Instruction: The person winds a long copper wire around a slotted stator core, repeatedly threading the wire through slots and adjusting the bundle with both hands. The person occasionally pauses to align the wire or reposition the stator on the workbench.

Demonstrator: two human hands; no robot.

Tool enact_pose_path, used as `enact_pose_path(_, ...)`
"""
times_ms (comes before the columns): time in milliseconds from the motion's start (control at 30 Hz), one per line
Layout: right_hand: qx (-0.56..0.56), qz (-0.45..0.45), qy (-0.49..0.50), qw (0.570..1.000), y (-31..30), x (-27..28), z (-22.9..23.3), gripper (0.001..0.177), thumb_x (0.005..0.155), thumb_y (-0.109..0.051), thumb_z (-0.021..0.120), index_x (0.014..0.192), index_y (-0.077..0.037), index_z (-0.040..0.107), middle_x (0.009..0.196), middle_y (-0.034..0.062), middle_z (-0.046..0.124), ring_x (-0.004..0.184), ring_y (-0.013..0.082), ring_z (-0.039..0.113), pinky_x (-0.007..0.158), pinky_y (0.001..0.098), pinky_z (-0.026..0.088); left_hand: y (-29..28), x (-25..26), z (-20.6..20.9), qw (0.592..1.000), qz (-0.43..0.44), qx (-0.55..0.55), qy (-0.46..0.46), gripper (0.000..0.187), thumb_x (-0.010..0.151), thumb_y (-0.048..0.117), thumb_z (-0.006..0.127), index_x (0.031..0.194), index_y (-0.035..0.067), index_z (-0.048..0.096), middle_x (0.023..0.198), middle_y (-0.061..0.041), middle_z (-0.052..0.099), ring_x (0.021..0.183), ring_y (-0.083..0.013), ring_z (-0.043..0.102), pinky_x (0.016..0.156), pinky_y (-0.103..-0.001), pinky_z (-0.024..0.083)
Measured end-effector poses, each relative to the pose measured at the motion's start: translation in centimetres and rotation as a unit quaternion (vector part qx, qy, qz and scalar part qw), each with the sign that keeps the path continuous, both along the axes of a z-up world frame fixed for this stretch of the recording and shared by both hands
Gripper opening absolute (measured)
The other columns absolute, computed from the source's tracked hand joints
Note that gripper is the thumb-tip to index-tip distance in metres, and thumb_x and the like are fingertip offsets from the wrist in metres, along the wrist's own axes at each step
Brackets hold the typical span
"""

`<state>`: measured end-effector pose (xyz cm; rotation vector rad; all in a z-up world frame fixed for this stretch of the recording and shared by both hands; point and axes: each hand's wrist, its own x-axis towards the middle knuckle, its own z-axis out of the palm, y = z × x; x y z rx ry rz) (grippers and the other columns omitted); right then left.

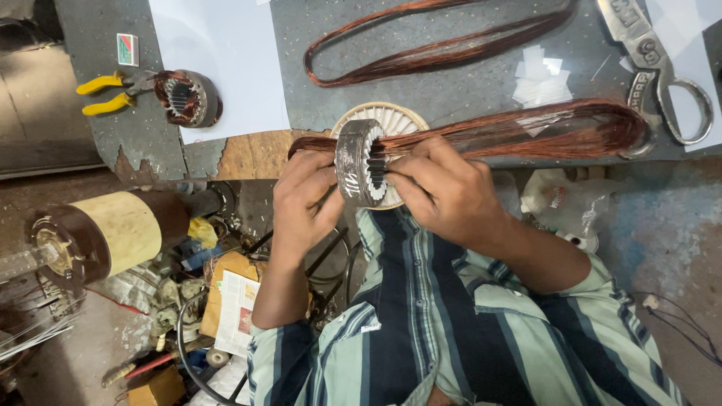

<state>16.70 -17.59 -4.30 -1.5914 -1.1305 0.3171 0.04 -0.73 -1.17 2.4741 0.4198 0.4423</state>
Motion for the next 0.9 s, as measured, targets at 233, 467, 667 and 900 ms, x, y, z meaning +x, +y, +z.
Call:
enact_pose_path(233,-0.018,0.016,0.023,0.999,-0.2,0.2,-0.6,0.009,0.093,-0.004,0.075,0.099,0.000,0.071,0.095,0.0123,0.067,0.076,0.0238,0.072,0.064,0.0345,0.058,-0.1,-0.1,0.0,1.000,0.016,-0.014,-0.005,0.017,0.081,0.003,0.076,0.097,-0.003,0.071,0.109,-0.018,0.070,0.105,-0.0360,0.068,0.092,-0.043,0.054)
enact_pose_path(467,0.062,0.036,-0.160,0.985,-2.0,0.2,-2.9,0.015,0.090,-0.009,0.077,0.105,-0.005,0.077,0.101,0.0164,0.073,0.076,0.0214,0.073,0.057,0.0287,0.057,0.7,-0.7,0.0,0.989,-0.059,0.132,0.018,0.020,0.073,-0.003,0.073,0.092,0.001,0.071,0.106,-0.014,0.071,0.104,-0.0357,0.068,0.092,-0.044,0.056)
enact_pose_path(667,-0.073,-0.002,-0.155,0.985,-6.5,-0.1,-6.8,0.020,0.093,-0.007,0.077,0.113,-0.009,0.076,0.099,0.0090,0.073,0.081,0.0207,0.071,0.069,0.0345,0.059,0.4,-0.5,-0.9,0.988,-0.066,0.141,-0.015,0.019,0.070,-0.002,0.073,0.089,-0.002,0.071,0.103,-0.015,0.070,0.098,-0.0360,0.068,0.087,-0.045,0.054)
enact_pose_path(900,-0.288,-0.146,-0.262,0.910,-8.9,2.0,-8.8,0.049,0.089,-0.024,0.081,0.130,0.001,0.072,0.098,0.0168,0.061,0.090,0.0348,0.062,0.076,0.0485,0.051,0.3,-0.3,-0.8,0.990,-0.056,0.128,-0.014,0.019,0.071,-0.003,0.074,0.089,0.000,0.072,0.104,-0.013,0.071,0.100,-0.0324,0.068,0.088,-0.044,0.051)
